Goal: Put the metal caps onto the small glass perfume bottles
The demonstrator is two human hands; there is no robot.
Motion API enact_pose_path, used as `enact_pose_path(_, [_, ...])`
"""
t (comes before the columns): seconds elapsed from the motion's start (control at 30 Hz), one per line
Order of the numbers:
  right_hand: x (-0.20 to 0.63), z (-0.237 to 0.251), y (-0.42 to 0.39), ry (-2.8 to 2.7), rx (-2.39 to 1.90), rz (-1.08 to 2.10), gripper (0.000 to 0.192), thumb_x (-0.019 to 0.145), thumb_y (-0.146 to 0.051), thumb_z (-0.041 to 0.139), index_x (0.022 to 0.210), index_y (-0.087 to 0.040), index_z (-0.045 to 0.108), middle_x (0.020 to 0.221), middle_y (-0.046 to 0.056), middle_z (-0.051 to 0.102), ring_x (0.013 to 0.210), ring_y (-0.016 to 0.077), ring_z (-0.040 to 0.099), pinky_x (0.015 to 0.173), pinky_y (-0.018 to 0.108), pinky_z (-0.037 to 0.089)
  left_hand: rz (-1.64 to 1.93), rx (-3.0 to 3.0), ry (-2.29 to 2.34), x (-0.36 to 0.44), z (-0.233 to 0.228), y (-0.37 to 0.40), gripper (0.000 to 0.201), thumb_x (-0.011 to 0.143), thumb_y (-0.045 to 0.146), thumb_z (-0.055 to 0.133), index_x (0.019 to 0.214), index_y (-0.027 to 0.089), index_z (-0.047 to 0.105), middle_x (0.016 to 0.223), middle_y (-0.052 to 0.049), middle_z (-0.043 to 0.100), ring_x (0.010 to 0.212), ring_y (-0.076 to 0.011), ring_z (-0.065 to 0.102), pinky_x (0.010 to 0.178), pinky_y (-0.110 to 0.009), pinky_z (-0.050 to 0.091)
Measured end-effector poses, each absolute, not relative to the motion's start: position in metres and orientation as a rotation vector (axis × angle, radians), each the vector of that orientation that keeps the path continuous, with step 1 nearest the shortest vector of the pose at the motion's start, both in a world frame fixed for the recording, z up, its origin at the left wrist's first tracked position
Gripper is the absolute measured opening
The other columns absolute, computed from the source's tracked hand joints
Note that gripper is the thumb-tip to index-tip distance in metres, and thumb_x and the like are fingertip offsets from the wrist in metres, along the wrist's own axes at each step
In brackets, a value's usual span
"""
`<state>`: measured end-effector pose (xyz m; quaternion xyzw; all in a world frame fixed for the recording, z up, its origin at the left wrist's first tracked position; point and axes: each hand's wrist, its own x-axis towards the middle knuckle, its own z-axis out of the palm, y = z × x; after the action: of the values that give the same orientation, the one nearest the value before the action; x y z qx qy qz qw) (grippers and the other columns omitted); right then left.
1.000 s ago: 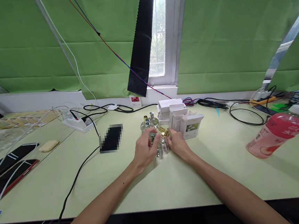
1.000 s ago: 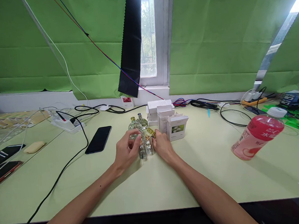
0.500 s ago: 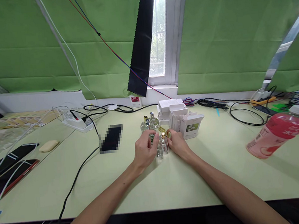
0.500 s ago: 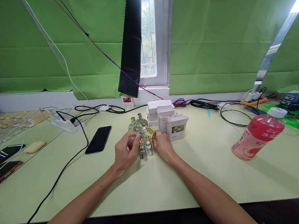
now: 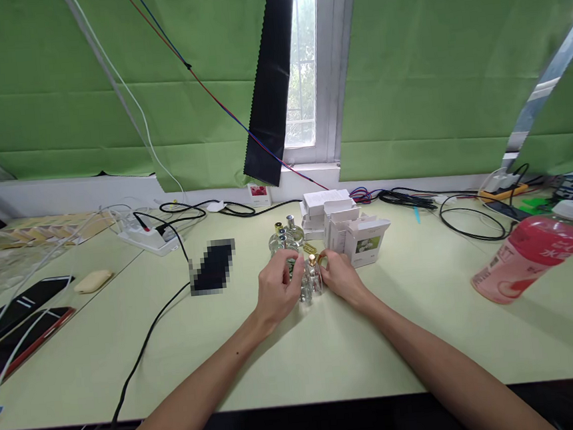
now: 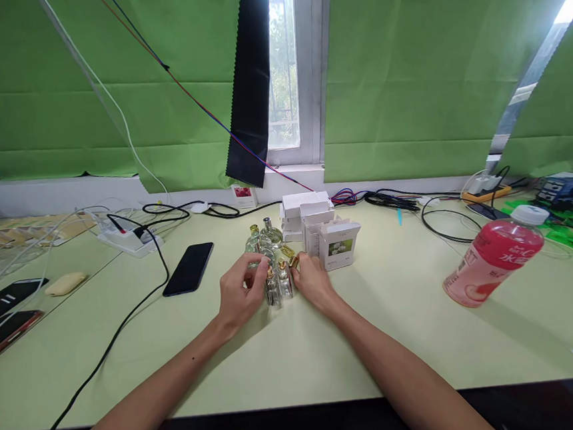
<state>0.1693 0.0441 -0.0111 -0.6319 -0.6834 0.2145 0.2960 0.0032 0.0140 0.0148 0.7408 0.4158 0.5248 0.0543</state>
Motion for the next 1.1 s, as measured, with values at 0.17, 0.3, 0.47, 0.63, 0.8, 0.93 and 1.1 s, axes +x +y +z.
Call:
enact_pose_path(0.17, [0.169, -0.011, 0.044, -1.73, -1.606, 0.592, 0.019, 0.089, -0.028, 0.056, 0.102, -0.016, 0.062, 0.065, 0.002, 0.06, 0.061, 0.0179, 0.056, 0.058, 0.025, 0.039, 1.599, 2.249, 1.263, 0.003, 0.015, 0.014, 0.017, 0.096, 0.032, 0.051, 0.088, 0.019, 0.058, 0.069, 0.004, 0.057, 0.045, -0.0057, 0.039, 0.047, -0.022, 0.033])
enact_pose_path(0.3, [0.168, -0.013, 0.046, -1.638, -1.548, 0.59, 0.026, 0.092, -0.039, 0.054, 0.102, -0.016, 0.061, 0.06, 0.001, 0.06, 0.059, 0.0194, 0.058, 0.058, 0.027, 0.042, 1.598, 2.249, 1.26, 0.003, 0.016, 0.014, 0.017, 0.096, 0.032, 0.051, 0.089, 0.018, 0.059, 0.069, 0.004, 0.057, 0.045, -0.0055, 0.039, 0.047, -0.022, 0.033])
enact_pose_path(0.47, [0.168, -0.016, 0.049, -1.578, -1.483, 0.625, 0.035, 0.093, -0.05, 0.052, 0.098, -0.017, 0.06, 0.056, 0.001, 0.062, 0.055, 0.0208, 0.059, 0.055, 0.028, 0.044, 1.582, 2.247, 1.271, 0.003, 0.015, 0.014, 0.017, 0.096, 0.032, 0.051, 0.089, 0.019, 0.059, 0.069, 0.004, 0.055, 0.045, -0.0056, 0.037, 0.046, -0.021, 0.032])
enact_pose_path(0.63, [0.167, -0.013, 0.047, -1.509, -1.41, 0.701, 0.039, 0.093, -0.057, 0.049, 0.094, -0.019, 0.059, 0.051, -0.001, 0.061, 0.048, 0.0201, 0.058, 0.049, 0.028, 0.042, 1.588, 2.251, 1.277, 0.004, 0.016, 0.014, 0.018, 0.096, 0.033, 0.051, 0.09, 0.019, 0.059, 0.068, 0.004, 0.056, 0.044, -0.0058, 0.038, 0.047, -0.021, 0.033])
enact_pose_path(0.8, [0.163, -0.003, 0.042, -1.451, -1.271, 0.777, 0.042, 0.092, -0.06, 0.049, 0.099, -0.019, 0.056, 0.048, -0.005, 0.057, 0.038, 0.0161, 0.051, 0.044, 0.026, 0.038, 1.58, 2.25, 1.282, 0.004, 0.017, 0.013, 0.018, 0.096, 0.033, 0.05, 0.089, 0.019, 0.058, 0.067, 0.004, 0.056, 0.044, -0.0059, 0.038, 0.047, -0.021, 0.033])
enact_pose_path(0.93, [0.162, -0.001, 0.04, -1.421, -1.183, 0.797, 0.043, 0.091, -0.061, 0.05, 0.102, -0.019, 0.054, 0.049, -0.006, 0.054, 0.036, 0.013, 0.046, 0.041, 0.024, 0.035, 1.565, 2.251, 1.272, 0.004, 0.018, 0.012, 0.017, 0.096, 0.032, 0.05, 0.089, 0.019, 0.058, 0.067, 0.004, 0.055, 0.045, -0.0059, 0.036, 0.047, -0.021, 0.032])
enact_pose_path(1.1, [0.162, -0.001, 0.04, -1.404, -1.148, 0.761, 0.046, 0.093, -0.062, 0.047, 0.107, -0.019, 0.053, 0.051, -0.006, 0.054, 0.04, 0.0122, 0.048, 0.043, 0.023, 0.034, 1.541, 2.244, 1.277, 0.004, 0.019, 0.012, 0.018, 0.097, 0.034, 0.05, 0.09, 0.019, 0.058, 0.069, 0.003, 0.058, 0.045, -0.006, 0.037, 0.047, -0.022, 0.032])
